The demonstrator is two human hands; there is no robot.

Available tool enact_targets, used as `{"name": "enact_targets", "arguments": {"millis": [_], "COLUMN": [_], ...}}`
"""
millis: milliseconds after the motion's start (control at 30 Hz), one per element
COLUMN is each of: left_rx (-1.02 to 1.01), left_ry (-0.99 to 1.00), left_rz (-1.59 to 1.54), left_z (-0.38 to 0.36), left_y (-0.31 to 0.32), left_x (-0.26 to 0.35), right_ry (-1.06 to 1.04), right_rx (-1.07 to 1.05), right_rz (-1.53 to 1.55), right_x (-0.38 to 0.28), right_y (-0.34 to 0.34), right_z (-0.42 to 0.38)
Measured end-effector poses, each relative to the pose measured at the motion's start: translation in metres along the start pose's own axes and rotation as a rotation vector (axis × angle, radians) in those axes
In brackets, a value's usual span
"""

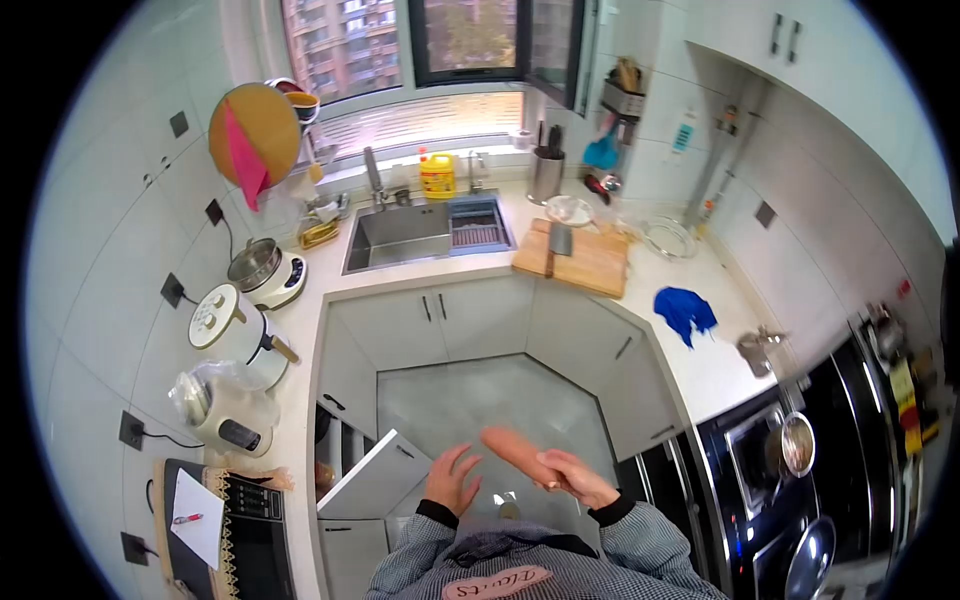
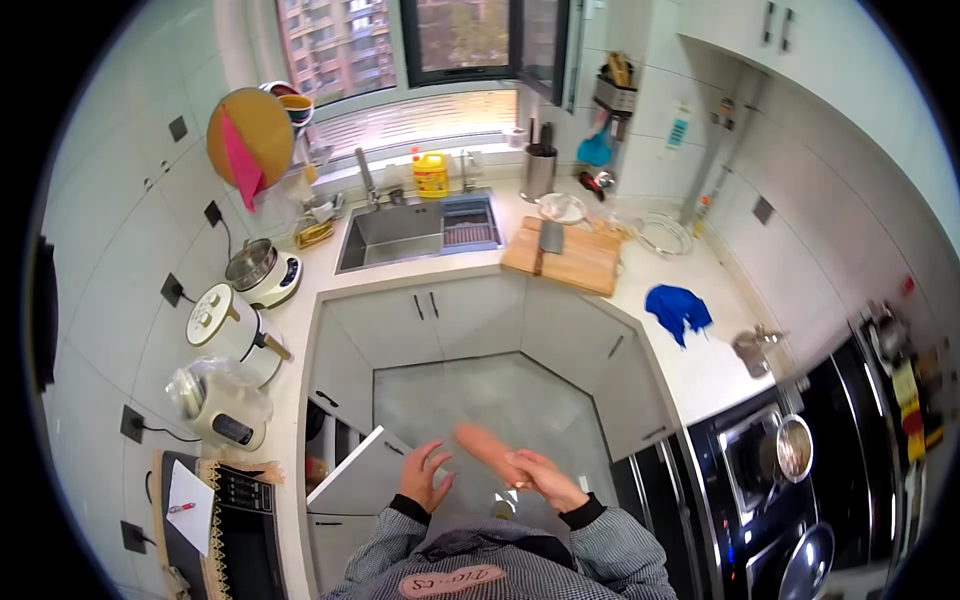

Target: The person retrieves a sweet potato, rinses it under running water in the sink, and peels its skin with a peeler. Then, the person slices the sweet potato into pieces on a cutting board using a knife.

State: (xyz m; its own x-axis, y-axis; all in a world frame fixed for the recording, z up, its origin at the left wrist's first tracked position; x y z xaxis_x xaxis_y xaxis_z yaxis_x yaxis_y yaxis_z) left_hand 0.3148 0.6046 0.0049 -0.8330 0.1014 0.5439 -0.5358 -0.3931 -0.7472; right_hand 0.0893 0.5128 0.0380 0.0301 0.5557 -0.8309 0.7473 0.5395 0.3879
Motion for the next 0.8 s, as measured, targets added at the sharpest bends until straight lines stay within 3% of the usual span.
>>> {"name": "enact_targets", "arguments": {"millis": [100,300,433,567,633,700,733,767,800], "left_rx": [0.041,0.026,0.102,0.001,-0.025,-0.043,-0.051,0.012,0.079], "left_ry": [0.021,0.033,0.068,0.061,0.051,-0.355,-0.363,-0.522,-0.675], "left_rz": [0.059,0.335,0.258,0.175,0.15,-0.154,-0.153,-0.561,-0.969], "left_z": [0.043,0.112,0.179,0.254,0.288,0.319,0.333,0.348,0.36], "left_y": [-0.005,-0.008,-0.012,-0.024,-0.027,-0.024,-0.016,-0.004,0.006], "left_x": [-0.013,-0.067,-0.116,-0.187,-0.216,-0.25,-0.264,-0.284,-0.302], "right_ry": [0.087,0.19,0.164,0.188,0.165,0.15,0.029,-0.092,-0.085], "right_rx": [-0.007,-0.239,-0.238,-0.129,-0.195,-0.261,-0.17,-0.077,-0.071], "right_rz": [-0.151,-0.232,-0.224,-0.128,-0.007,0.111,0.002,-0.098,-0.081], "right_x": [-0.025,-0.061,-0.087,-0.121,-0.133,-0.144,-0.149,-0.153,-0.152], "right_y": [0.012,0.026,0.043,0.062,0.066,0.07,0.078,0.086,0.091], "right_z": [0.061,0.167,0.233,0.315,0.357,0.399,0.422,0.443,0.462]}}
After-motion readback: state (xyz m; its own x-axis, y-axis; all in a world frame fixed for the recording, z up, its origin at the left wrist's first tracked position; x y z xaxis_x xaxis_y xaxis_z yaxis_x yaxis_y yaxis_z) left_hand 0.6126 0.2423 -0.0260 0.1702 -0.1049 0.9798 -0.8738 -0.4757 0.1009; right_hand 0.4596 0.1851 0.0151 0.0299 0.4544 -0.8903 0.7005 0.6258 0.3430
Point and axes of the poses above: each hand's wrist, its own z-axis towards the middle knuckle, its own y-axis out of the palm, x = y × z, the point moved 2 cm from there along z, towards the middle knuckle, and after that the axes turned 7 degrees about -y, right-handed, at the moved point
